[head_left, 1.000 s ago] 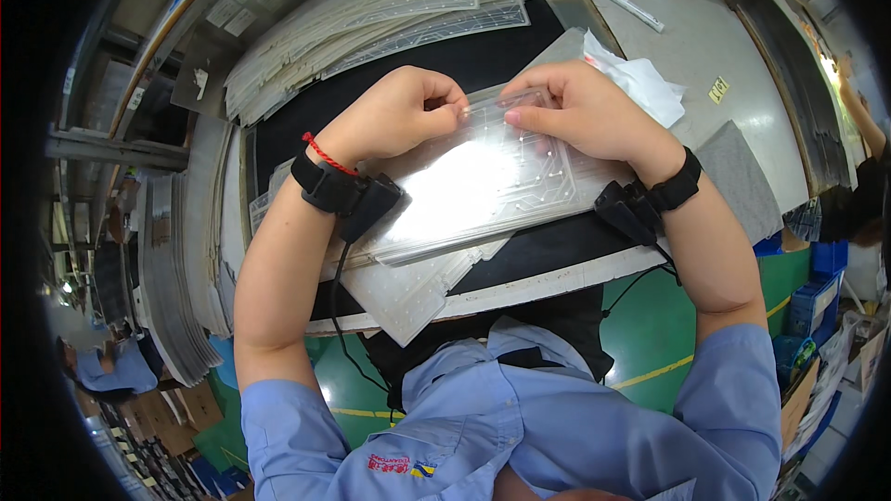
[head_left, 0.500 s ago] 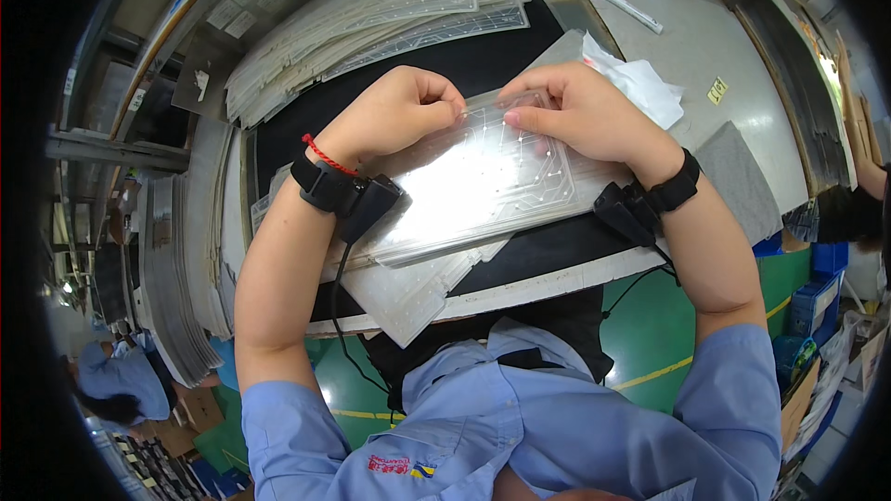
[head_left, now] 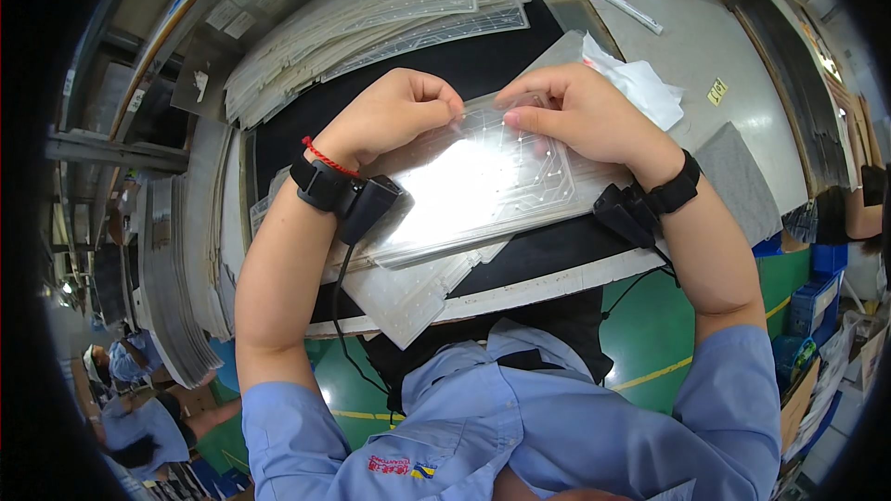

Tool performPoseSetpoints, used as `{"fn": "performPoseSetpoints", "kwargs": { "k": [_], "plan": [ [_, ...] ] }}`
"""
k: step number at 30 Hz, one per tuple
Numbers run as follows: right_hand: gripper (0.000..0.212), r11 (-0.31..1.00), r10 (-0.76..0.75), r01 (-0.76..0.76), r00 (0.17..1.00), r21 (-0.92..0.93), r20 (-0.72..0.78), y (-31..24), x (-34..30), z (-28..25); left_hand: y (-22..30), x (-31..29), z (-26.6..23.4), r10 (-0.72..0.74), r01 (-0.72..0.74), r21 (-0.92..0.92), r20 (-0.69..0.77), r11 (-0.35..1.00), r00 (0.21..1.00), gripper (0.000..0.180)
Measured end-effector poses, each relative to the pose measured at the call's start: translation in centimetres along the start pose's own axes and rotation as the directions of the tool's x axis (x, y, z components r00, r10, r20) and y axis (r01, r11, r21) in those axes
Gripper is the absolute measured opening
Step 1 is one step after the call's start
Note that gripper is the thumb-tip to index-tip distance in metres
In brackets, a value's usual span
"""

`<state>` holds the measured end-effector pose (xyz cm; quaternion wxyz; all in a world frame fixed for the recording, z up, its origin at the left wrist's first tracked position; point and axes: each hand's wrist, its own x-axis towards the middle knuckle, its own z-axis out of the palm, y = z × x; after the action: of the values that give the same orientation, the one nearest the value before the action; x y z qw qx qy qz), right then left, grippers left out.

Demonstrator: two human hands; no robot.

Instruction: Inspecting and cleaning flexible printed circuit membranes for keyboards on a factory assembly line.

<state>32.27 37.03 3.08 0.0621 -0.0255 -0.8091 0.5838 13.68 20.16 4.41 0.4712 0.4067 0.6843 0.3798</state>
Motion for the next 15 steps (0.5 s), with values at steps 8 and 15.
{"fn": "performPoseSetpoints", "kwargs": {
  "k": [8, 15],
  "plan": [
    [0.024, 1.0, -0.002, 0.001, 1.0, -0.021, -0.004, -0.01, 0.0, -0.07, 0.23, -0.11, 0.27, 0.032, -0.032, 0.025, -0.03, 0.999, 0.999, 0.012],
    [0.024, 1.0, 0.017, -0.017, 1.0, -0.004, 0.0, -0.11, -0.02, 0.0, -0.05, -0.03, 0.2, 0.035, -0.035, 0.031, -0.028, 0.999, 0.999, 0.011]
  ]
}}
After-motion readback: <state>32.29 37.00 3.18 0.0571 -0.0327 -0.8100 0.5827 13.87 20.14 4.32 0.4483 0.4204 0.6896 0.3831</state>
